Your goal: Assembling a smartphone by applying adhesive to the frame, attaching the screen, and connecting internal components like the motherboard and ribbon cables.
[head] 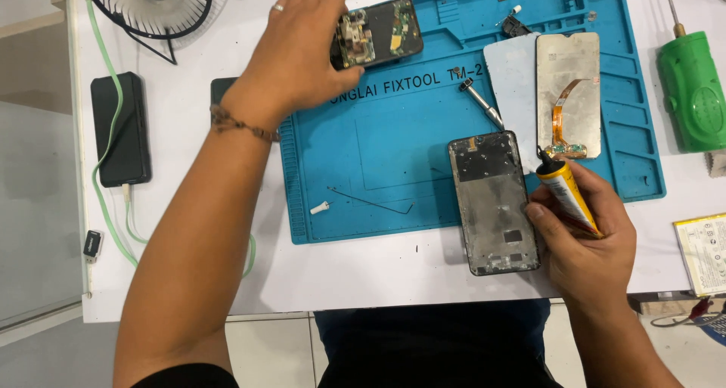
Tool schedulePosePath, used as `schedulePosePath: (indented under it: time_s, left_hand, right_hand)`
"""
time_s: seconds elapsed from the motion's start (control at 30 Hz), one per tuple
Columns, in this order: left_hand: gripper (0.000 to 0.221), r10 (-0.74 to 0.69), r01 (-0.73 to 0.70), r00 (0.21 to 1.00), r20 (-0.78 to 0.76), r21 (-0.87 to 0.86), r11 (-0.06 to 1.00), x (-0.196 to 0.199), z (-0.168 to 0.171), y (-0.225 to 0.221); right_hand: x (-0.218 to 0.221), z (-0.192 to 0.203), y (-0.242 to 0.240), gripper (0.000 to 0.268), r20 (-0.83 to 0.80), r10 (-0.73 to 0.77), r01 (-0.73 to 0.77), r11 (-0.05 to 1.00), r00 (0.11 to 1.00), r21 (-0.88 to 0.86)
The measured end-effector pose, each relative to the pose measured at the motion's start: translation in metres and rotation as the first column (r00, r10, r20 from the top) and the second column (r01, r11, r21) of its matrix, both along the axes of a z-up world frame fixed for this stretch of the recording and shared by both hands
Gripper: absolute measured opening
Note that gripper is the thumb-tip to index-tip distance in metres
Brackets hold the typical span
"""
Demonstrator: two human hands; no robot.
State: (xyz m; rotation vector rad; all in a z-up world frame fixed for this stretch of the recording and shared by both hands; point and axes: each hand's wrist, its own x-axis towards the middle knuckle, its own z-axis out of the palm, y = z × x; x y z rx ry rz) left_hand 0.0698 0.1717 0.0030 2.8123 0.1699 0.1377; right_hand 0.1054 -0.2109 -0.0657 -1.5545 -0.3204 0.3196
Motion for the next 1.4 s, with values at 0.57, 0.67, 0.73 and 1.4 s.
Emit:
schedulePosePath:
  time_s: [0.57,0.67,0.73,1.4]
  left_hand:
    - [0.038,-0.074,0.047,0.988,-0.138,-0.195,0.98,-0.131,-0.005,-0.073]
    - [0.028,-0.035,0.035,0.999,0.003,-0.156,0.987,-0.149,-0.026,-0.084]
    - [0.01,-0.029,0.042,0.992,0.119,-0.109,0.993,-0.153,-0.032,-0.088]
    - [0.015,-0.091,0.081,0.995,0.043,0.194,0.978,-0.138,-0.045,-0.092]
  right_hand:
    - [0.0,0.003,0.0,0.059,-0.028,-0.04,0.037,0.994,0.999,-0.106]
    - [0.0,0.0,-0.002,0.061,0.037,0.005,-0.001,0.996,0.999,-0.089]
    - [0.0,0.001,-0.002,0.058,0.048,-0.005,0.01,0.995,0.999,-0.101]
    - [-0.002,0.004,0.002,0.057,0.044,-0.013,0.017,0.994,0.999,-0.103]
